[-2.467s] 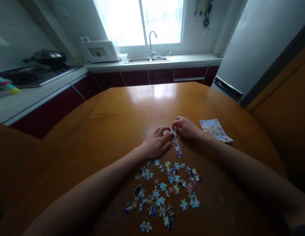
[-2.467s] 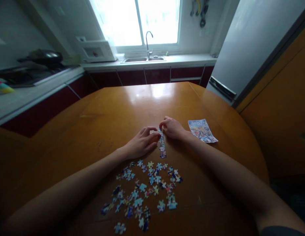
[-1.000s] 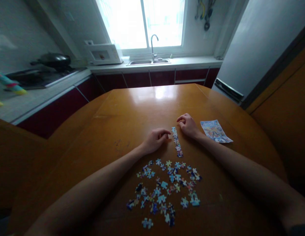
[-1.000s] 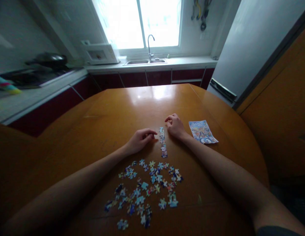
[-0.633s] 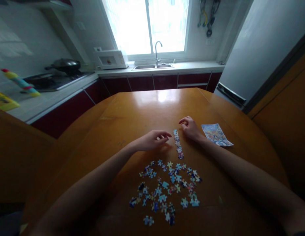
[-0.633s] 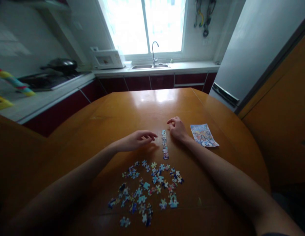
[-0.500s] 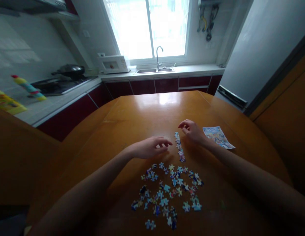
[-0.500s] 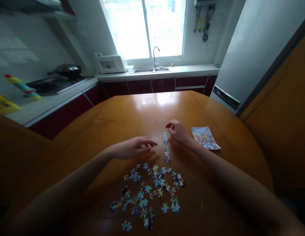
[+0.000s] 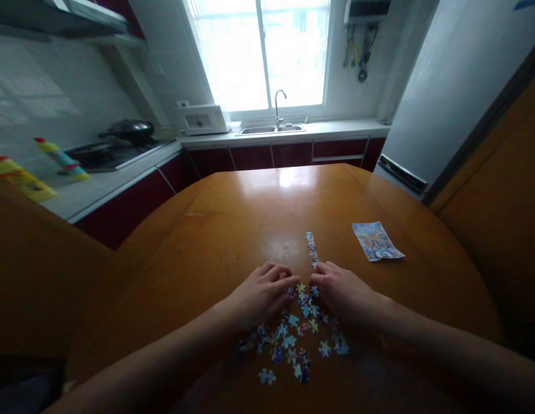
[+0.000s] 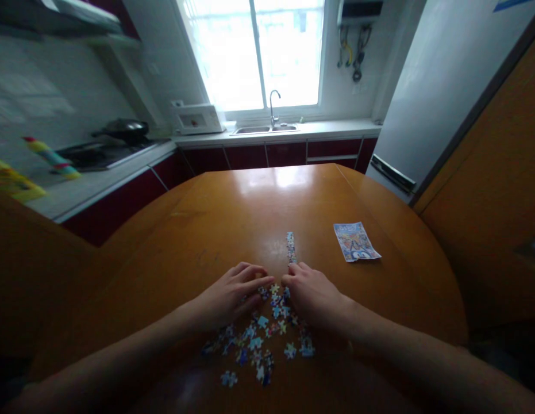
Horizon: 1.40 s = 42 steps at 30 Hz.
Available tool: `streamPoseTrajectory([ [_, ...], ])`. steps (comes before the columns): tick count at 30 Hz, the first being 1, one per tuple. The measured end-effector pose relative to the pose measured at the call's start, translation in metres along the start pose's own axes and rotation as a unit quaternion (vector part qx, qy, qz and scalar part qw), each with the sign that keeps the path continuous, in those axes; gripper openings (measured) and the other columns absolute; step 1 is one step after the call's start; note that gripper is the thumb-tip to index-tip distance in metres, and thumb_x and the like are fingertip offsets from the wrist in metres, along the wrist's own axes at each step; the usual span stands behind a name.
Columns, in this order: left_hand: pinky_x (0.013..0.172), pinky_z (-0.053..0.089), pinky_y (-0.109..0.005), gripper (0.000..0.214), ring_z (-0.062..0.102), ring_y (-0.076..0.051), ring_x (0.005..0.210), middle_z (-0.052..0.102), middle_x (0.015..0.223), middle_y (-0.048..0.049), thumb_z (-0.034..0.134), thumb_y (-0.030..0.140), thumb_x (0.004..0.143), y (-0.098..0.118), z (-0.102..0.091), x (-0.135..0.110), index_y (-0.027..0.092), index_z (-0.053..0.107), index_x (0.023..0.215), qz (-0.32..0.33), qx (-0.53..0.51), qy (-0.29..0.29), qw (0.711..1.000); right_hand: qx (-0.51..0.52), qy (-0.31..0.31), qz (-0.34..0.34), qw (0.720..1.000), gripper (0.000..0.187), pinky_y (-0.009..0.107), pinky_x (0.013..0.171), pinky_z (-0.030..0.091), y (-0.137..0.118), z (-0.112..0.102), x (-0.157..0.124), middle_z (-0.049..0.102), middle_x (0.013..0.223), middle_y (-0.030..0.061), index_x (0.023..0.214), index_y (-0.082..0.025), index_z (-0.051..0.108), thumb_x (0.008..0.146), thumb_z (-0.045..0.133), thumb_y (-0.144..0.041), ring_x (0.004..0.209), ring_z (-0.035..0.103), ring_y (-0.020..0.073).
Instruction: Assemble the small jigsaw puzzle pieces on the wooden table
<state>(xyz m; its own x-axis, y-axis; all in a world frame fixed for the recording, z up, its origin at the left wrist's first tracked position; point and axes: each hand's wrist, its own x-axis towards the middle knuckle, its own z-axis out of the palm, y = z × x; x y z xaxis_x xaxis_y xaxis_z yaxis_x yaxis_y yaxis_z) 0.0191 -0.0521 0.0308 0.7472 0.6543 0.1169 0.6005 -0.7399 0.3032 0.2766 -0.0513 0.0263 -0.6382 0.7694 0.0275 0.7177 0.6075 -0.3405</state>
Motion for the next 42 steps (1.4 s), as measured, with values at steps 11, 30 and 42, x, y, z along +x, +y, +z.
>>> streamPoseTrajectory([
  [11, 0.105, 0.048, -0.049, 0.042, 0.048, -0.027, 0.118, 0.052, 0.133, -0.0079, 0.056, 0.024, 0.097, 0.041, 0.021, -0.03, 0.031, 0.053, 0.138, -0.015, 0.024, 0.011, 1.0, 0.016, -0.058, 0.007, 0.998, 0.022, 0.032, 0.078, 0.045, -0.011, 0.006, -0.041, 0.061, 0.109, 0.0111, 0.106, -0.018, 0.06, 0.088, 0.05, -0.01, 0.093, 0.058, 0.0219],
  [30, 0.095, 0.051, -0.038, 0.024, 0.055, -0.022, 0.108, 0.062, 0.114, -0.0082, 0.051, 0.016, 0.098, 0.014, 0.023, -0.013, 0.022, 0.063, 0.119, 0.048, -0.077, 0.048, 0.995, 0.118, -0.033, 0.069, 0.99, 0.015, 0.027, 0.072, 0.043, -0.006, 0.002, -0.072, 0.061, 0.092, 0.006, 0.086, -0.018, 0.063, 0.091, 0.051, -0.012, 0.078, 0.058, 0.0151],
  [42, 0.086, 0.052, -0.034, 0.022, 0.058, -0.019, 0.1, 0.065, 0.107, -0.0089, 0.052, 0.013, 0.097, 0.01, 0.007, -0.001, 0.019, 0.064, 0.115, 0.107, -0.118, 0.096, 0.983, 0.027, -0.048, -0.084, 0.995, 0.014, 0.031, 0.079, 0.044, -0.032, 0.003, -0.05, 0.063, 0.105, 0.007, 0.096, -0.021, 0.069, 0.091, 0.059, -0.014, 0.093, 0.054, 0.0198],
])
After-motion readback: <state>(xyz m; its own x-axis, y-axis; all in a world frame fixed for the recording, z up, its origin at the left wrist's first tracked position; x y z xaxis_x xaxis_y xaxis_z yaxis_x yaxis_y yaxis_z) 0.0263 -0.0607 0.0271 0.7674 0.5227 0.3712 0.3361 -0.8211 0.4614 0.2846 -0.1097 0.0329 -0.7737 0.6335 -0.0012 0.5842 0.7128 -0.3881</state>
